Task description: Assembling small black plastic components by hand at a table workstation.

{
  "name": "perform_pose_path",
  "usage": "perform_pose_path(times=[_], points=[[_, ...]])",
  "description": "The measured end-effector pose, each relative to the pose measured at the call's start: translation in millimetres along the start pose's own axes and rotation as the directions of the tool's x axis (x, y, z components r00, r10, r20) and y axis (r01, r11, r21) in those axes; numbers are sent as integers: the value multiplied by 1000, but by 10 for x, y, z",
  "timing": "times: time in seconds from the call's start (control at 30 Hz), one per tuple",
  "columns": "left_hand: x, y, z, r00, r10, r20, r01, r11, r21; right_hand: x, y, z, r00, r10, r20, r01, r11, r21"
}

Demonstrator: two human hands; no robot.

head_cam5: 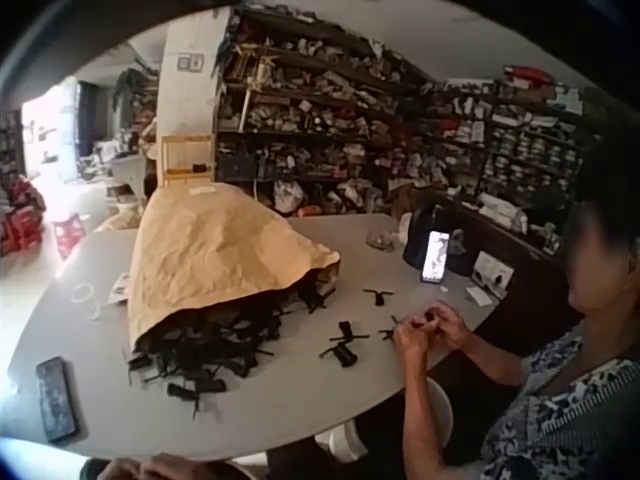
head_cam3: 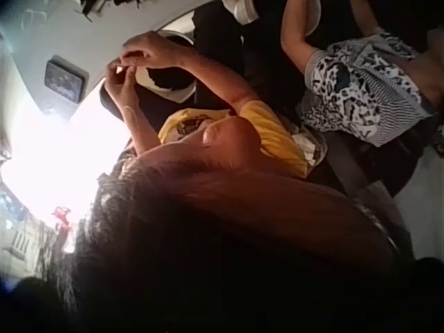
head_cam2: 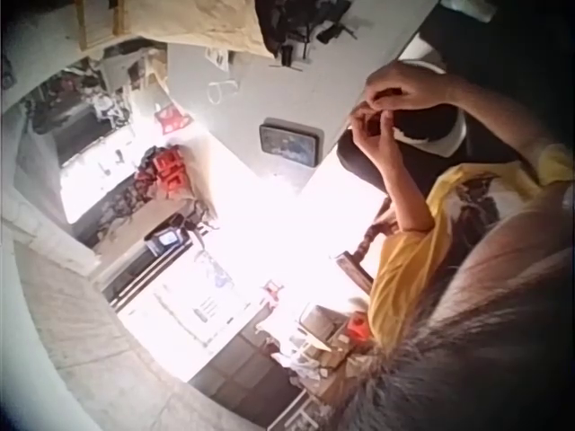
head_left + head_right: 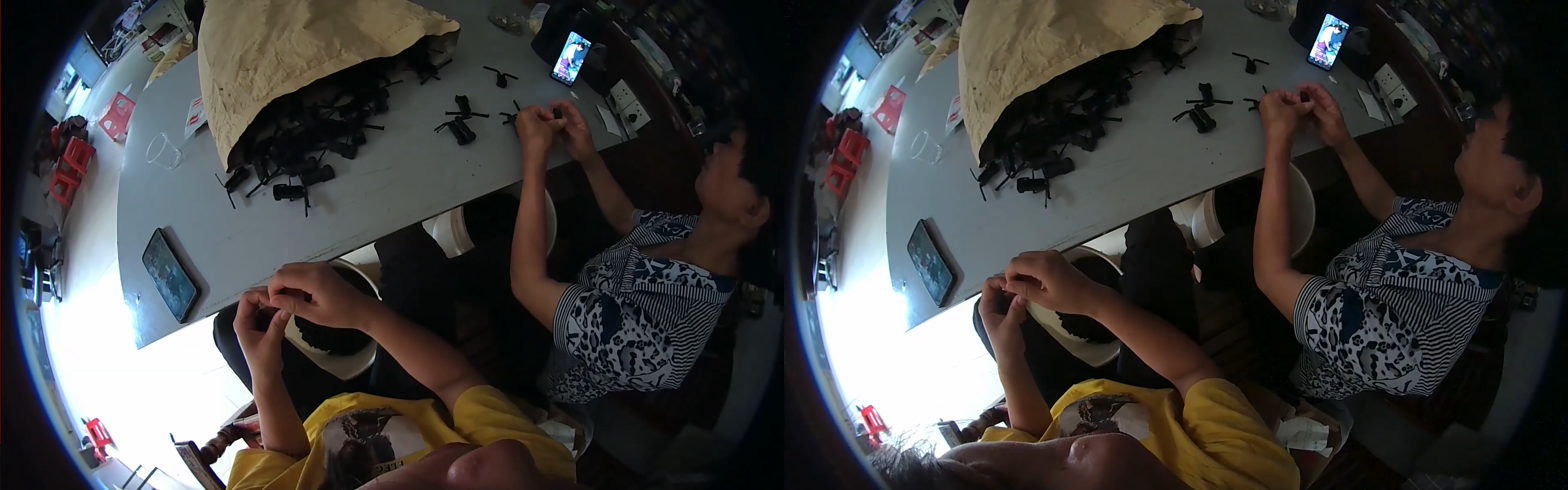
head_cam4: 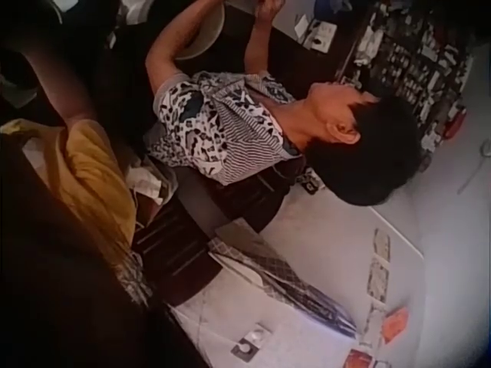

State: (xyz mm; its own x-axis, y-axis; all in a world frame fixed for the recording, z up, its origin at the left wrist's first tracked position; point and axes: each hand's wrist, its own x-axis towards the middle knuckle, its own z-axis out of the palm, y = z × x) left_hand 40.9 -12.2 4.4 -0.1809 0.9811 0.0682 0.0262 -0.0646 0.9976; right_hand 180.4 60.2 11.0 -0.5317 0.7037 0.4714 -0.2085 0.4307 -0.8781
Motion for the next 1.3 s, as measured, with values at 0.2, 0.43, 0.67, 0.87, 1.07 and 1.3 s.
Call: perform_pose_path(times=[0.2, 0.43, 0.67, 0.87, 1.07, 1.3], points=[[-41, -58, 20, 992, -40, -117, 44, 999, 27, -34, 84, 171, 992, 46, -119, -61, 990, -125], [-20, -159, -3, 990, -85, -115, 35, 924, -380, -30, 63, 277, 968, -134, -210, 83, 969, -233], [-8, -138, 37, 986, -114, -124, 48, 897, -440, -44, 56, 264, 963, -144, -227, 95, 973, -212], [-39, -114, 41, 987, -127, -103, 63, 875, -480, -47, 13, 294, 947, -209, -242, 144, 954, -263], [-47, -175, -16, 986, -153, -72, 88, 828, -554, -52, -11, 281, 965, -192, -177, 126, 936, -330], [19, -33, 15, 990, 138, 16, -139, 985, 105, -21, 169, 136, 923, 317, -219, -247, 923, 294]])
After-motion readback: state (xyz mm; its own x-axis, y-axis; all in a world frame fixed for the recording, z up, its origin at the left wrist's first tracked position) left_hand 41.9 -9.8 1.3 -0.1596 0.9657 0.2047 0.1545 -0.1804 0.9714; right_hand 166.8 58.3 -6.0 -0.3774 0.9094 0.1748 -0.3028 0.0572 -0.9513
